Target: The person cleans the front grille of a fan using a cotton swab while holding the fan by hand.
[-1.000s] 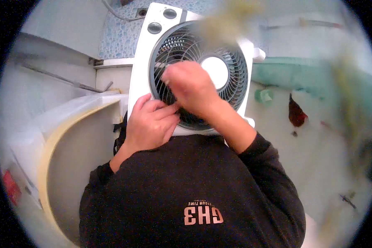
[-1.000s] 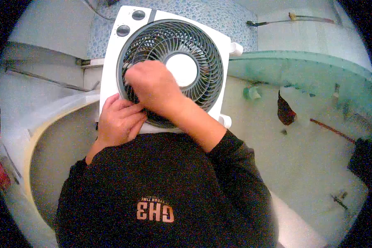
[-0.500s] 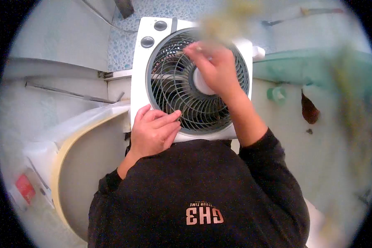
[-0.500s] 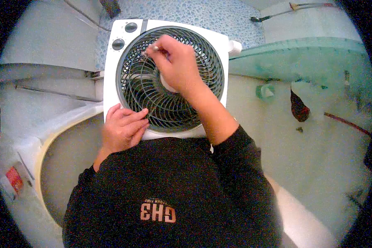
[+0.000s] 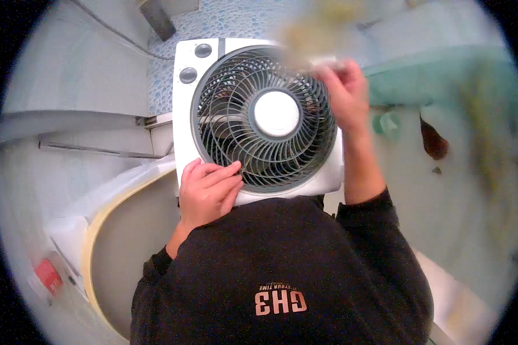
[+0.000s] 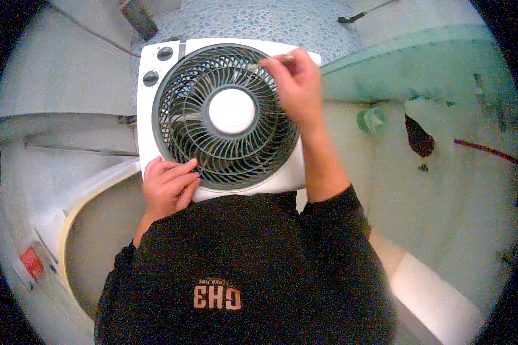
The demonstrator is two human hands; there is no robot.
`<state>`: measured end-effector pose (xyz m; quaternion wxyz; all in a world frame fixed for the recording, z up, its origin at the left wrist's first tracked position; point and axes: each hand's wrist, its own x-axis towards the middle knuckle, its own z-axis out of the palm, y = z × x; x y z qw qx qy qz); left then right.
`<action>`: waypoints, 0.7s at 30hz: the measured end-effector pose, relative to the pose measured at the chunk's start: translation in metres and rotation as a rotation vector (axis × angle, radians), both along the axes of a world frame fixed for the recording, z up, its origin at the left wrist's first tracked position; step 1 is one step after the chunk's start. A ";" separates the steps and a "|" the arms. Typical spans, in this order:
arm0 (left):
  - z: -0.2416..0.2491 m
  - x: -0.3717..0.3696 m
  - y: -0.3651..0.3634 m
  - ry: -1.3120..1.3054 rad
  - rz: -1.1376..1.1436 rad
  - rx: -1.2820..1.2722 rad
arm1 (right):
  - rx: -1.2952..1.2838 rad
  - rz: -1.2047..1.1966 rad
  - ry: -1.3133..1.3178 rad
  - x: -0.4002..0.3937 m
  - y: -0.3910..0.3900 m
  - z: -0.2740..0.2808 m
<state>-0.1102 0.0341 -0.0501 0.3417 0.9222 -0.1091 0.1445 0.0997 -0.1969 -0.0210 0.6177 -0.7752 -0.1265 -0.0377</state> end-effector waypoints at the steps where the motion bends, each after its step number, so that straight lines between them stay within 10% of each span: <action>1: 0.000 0.001 0.001 0.002 -0.007 0.004 | 0.053 -0.023 0.028 -0.004 -0.017 0.001; 9: 0.014 0.004 0.000 0.202 0.066 -0.142 | 0.392 -0.315 0.339 -0.048 -0.102 -0.032; 21: 0.028 0.026 -0.027 0.074 -0.043 0.220 | 0.401 -0.114 0.219 -0.080 -0.106 -0.013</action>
